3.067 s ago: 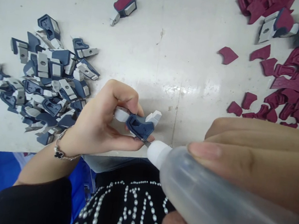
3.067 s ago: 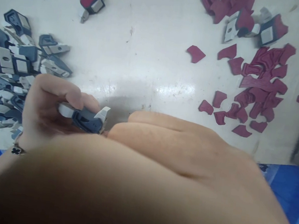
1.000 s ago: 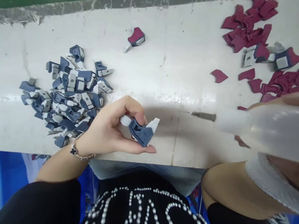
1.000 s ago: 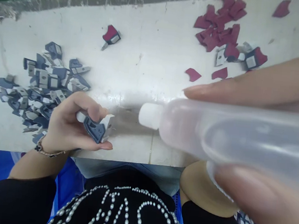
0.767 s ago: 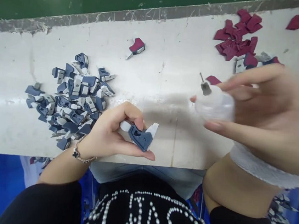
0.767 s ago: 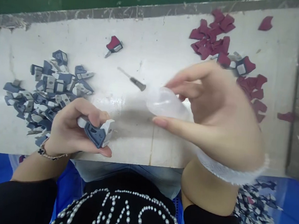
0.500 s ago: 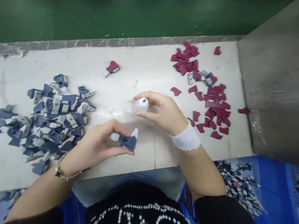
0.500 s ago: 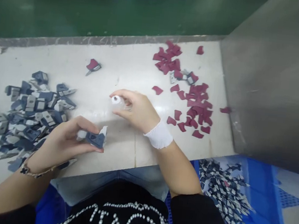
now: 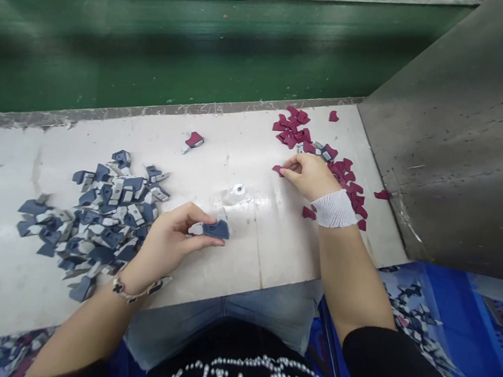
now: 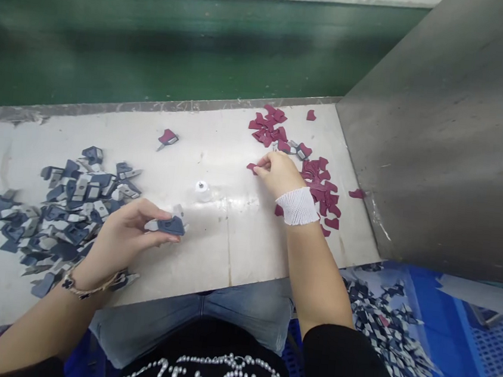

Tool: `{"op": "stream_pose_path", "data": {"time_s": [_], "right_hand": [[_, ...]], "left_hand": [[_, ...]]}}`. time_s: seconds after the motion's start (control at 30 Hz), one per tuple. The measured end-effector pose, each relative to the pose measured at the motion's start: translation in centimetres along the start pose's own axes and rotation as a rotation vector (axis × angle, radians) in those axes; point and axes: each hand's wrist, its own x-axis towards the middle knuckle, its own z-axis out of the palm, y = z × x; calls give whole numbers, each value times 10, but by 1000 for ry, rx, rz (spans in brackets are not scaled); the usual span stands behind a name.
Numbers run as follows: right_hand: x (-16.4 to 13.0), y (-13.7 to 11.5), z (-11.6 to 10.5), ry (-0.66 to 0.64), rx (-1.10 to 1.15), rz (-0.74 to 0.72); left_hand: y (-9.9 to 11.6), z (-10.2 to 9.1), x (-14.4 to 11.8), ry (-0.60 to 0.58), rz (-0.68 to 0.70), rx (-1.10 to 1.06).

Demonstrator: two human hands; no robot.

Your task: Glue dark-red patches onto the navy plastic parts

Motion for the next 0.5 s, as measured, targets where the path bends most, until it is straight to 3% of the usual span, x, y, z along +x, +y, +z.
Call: {"op": "stream_pose_path", "data": {"time_s": [0.37,0.5], "right_hand": [[-17,-10,11,-111,-58,-118],[-28,-14,12,-139,-34,-121]], "left_hand": [[9,-3,-6,43,-60,-188],[14,-7,-9,24,-140,-366]]}}
